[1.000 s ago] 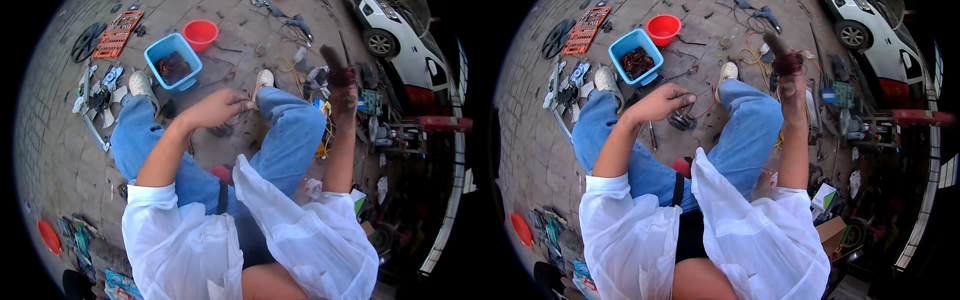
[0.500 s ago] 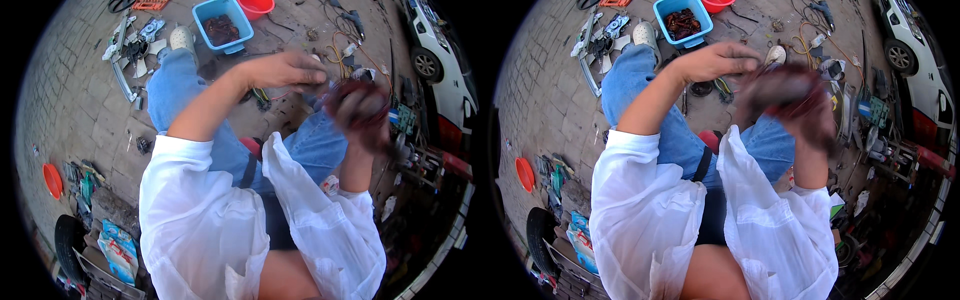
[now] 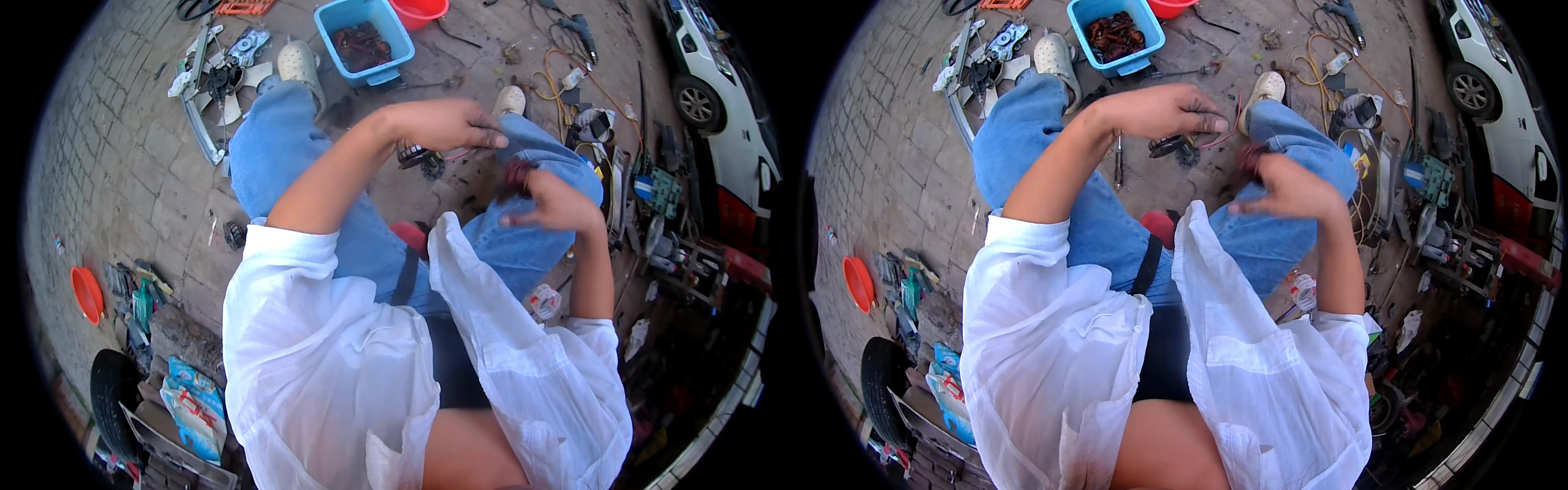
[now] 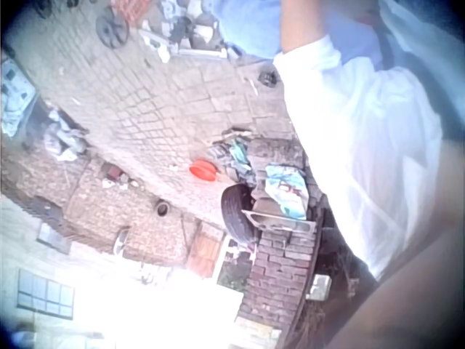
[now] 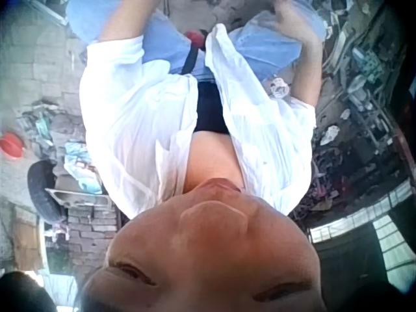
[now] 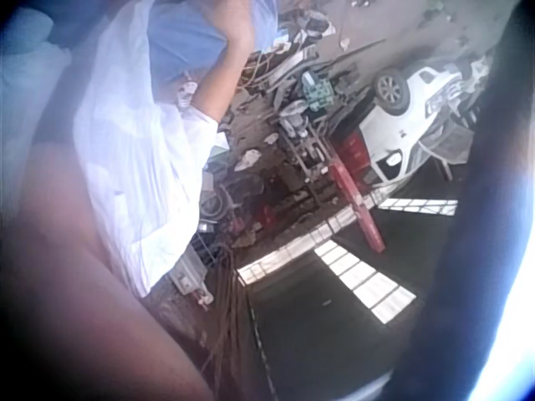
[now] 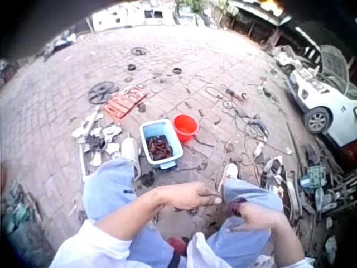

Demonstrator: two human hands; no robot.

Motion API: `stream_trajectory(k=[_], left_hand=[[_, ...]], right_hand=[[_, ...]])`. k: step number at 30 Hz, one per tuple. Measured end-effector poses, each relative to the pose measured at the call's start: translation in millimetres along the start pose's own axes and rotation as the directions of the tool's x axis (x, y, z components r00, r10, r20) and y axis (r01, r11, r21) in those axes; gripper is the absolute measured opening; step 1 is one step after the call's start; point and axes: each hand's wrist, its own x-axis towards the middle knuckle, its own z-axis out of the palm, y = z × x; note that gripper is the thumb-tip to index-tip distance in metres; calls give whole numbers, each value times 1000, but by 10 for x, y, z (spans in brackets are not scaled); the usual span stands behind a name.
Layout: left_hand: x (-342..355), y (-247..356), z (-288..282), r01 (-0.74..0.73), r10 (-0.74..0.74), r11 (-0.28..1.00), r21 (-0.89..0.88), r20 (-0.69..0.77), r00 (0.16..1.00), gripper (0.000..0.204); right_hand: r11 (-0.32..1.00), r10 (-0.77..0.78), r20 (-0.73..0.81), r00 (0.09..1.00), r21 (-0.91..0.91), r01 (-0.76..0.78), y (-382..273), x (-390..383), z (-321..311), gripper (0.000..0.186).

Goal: The person sits on a paved floor and uses pliers and a screwdriver to strip copper wire from a motor stator. They remove the wire coils, place them in a blue plastic bin, and continue stripping the remaining wire from the component.

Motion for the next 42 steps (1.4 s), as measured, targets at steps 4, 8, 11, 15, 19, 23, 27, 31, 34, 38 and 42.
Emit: stream_trajectory(k=[4, 8, 11, 15, 19, 23, 27, 31, 34, 38, 42], left_hand=[[-16, -50, 61, -7, 10, 1000, -26, 141, 990, 44], [-60, -68, 83, 193, -182, 967, -164, 78, 980, 54], [-77, -265, 49, 329, -334, 903, -277, 31, 942, 65], [28, -1103, 328, 351, -412, 876, -330, -138, 901, 58], [52, -1897, 640, 221, -202, 968, 120, -149, 968, 32], [7, -1708, 361, 257, -268, 915, 311, -9, 963, 26], [-57, -1743, 204, 276, -298, 937, 213, 77, 951, 30], [-345, -2086, 132, 378, -380, 885, 272, -49, 924, 61], [-404, -2336, 397, 566, -583, 704, 429, -108, 806, 82], [-415, -2635, 736, 498, -514, 528, 688, -208, 832, 93], [-361, -2931, 836, 535, -391, 530, 658, -370, 843, 93]], right_hand=[[572, -443, 41, 896, 782, 248, -346, -4, 2, 64], [194, -401, -236, 885, 922, 334, -151, 98, 177, 74], [-160, -91, -541, 836, 836, 524, 83, 281, 473, 81], [-389, 267, -711, 650, 538, 748, -3, 714, 355, 79], [494, 518, -703, 488, 711, 500, 520, 1207, 471, 63], [908, 329, -470, 819, 397, -137, 877, 1496, 894, 63], [832, 128, 124, 984, 527, -175, 552, 1446, 954, 44], [641, -19, 192, 981, 755, -135, 514, 1355, 768, 25], [316, -26, 17, 1000, 949, -8, 540, 1398, 832, 23], [150, 98, -13, 995, 989, -2, 546, 1408, 808, 18], [-10, 110, -128, 986, 992, 129, 500, 1192, 687, 23]])
